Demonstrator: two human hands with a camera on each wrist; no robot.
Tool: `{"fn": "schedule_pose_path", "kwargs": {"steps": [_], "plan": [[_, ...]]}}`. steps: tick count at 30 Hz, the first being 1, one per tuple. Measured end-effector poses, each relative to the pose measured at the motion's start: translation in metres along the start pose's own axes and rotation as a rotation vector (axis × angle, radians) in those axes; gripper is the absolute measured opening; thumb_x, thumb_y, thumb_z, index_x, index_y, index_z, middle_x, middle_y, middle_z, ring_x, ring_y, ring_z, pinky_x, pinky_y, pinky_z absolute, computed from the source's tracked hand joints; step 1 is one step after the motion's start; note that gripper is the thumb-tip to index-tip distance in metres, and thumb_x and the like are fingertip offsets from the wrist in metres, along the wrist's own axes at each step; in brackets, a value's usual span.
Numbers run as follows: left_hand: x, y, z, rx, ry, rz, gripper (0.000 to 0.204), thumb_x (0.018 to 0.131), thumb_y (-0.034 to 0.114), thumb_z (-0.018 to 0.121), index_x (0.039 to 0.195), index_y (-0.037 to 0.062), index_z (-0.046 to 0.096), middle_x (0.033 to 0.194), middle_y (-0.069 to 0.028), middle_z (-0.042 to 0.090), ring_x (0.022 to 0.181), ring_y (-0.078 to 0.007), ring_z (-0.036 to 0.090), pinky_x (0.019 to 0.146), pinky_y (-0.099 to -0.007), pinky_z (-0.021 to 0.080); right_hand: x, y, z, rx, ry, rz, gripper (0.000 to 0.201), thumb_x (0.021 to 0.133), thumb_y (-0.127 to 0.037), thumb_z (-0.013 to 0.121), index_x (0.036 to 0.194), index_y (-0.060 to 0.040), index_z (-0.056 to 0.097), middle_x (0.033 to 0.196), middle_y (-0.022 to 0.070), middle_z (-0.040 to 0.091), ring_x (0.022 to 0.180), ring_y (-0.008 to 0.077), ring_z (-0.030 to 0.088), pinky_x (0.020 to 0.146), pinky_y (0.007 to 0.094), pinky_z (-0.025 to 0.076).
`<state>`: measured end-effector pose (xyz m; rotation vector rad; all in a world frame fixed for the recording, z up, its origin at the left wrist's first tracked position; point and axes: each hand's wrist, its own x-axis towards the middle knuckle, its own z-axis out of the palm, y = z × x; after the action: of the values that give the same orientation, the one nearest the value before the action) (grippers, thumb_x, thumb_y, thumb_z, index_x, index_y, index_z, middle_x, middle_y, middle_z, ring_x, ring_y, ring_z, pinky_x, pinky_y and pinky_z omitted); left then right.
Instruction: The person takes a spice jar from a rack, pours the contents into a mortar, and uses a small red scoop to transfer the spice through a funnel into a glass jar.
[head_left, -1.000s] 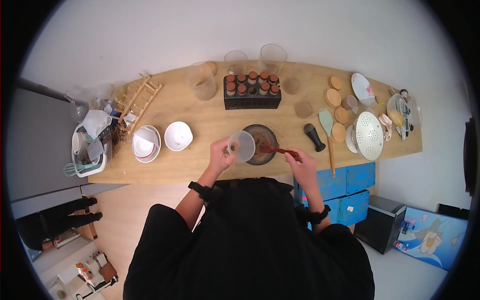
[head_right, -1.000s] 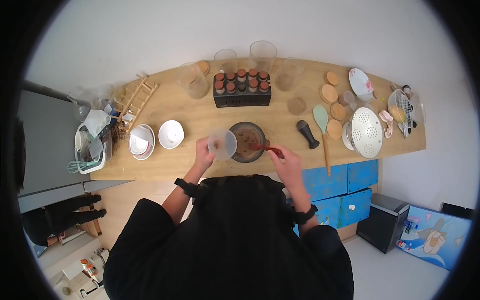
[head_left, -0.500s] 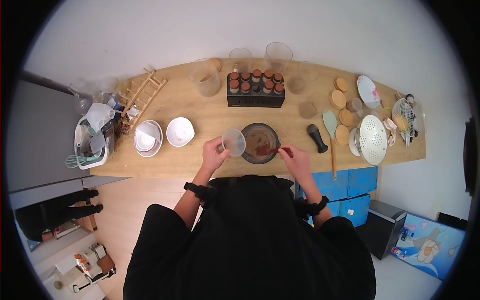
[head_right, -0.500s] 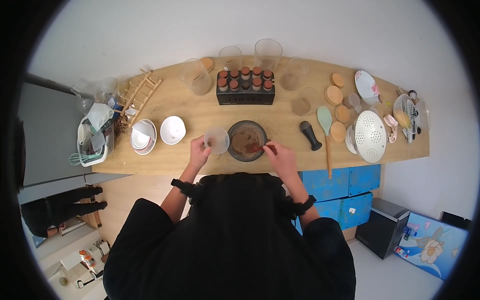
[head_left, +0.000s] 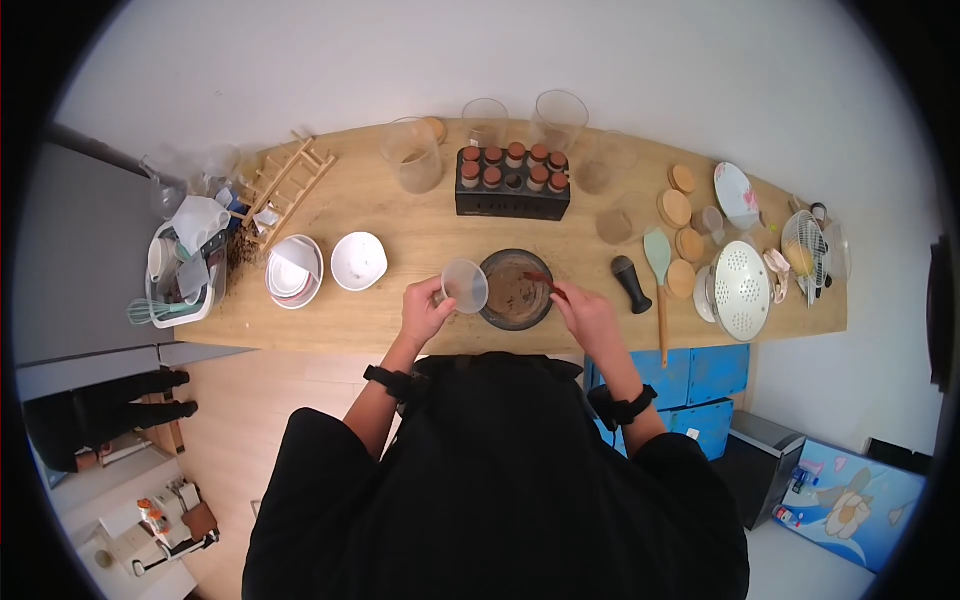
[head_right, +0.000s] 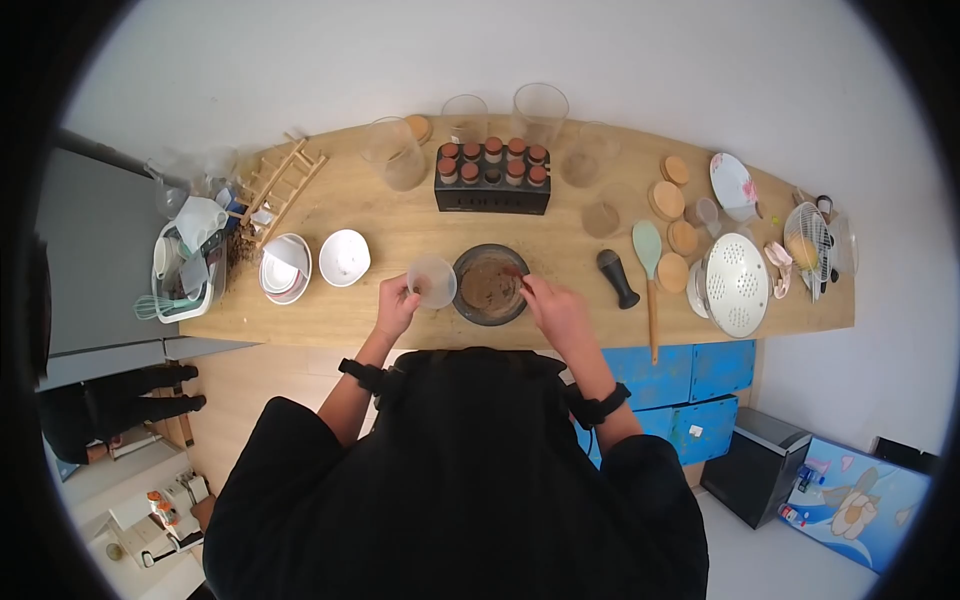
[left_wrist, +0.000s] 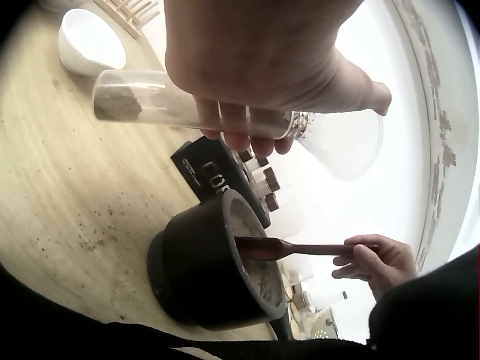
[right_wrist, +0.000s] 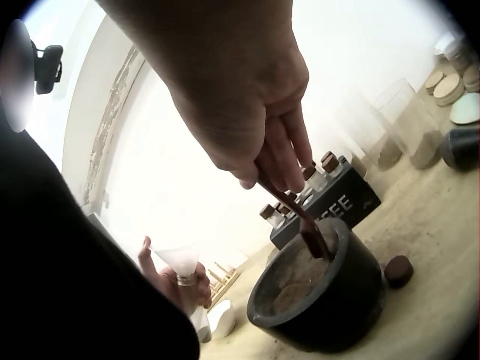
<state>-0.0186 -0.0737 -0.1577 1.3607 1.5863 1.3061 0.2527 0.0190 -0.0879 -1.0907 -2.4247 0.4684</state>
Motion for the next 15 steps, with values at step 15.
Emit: {"fn": "schedule_pose_path", "kwargs": {"steps": [15], "plan": [[-0.009,-0.003,-0.006,0.017,0.003,-0.027,0.059,0.076,0.056,0.059,0.092,0.0002,0.065,0.075,-0.015,0.065,0.067,-0.0276,0.064,0.062,-0.0319,0.048,0.005,-0.007,0.008,0.124,-0.069,-0.129,0.016,0.082,-0.019,0.064,0.096,-0.0099,0.062,0.076,0.0105,0.065,0.065,0.03,0.063,0.055,0.0369,0.049]]}}
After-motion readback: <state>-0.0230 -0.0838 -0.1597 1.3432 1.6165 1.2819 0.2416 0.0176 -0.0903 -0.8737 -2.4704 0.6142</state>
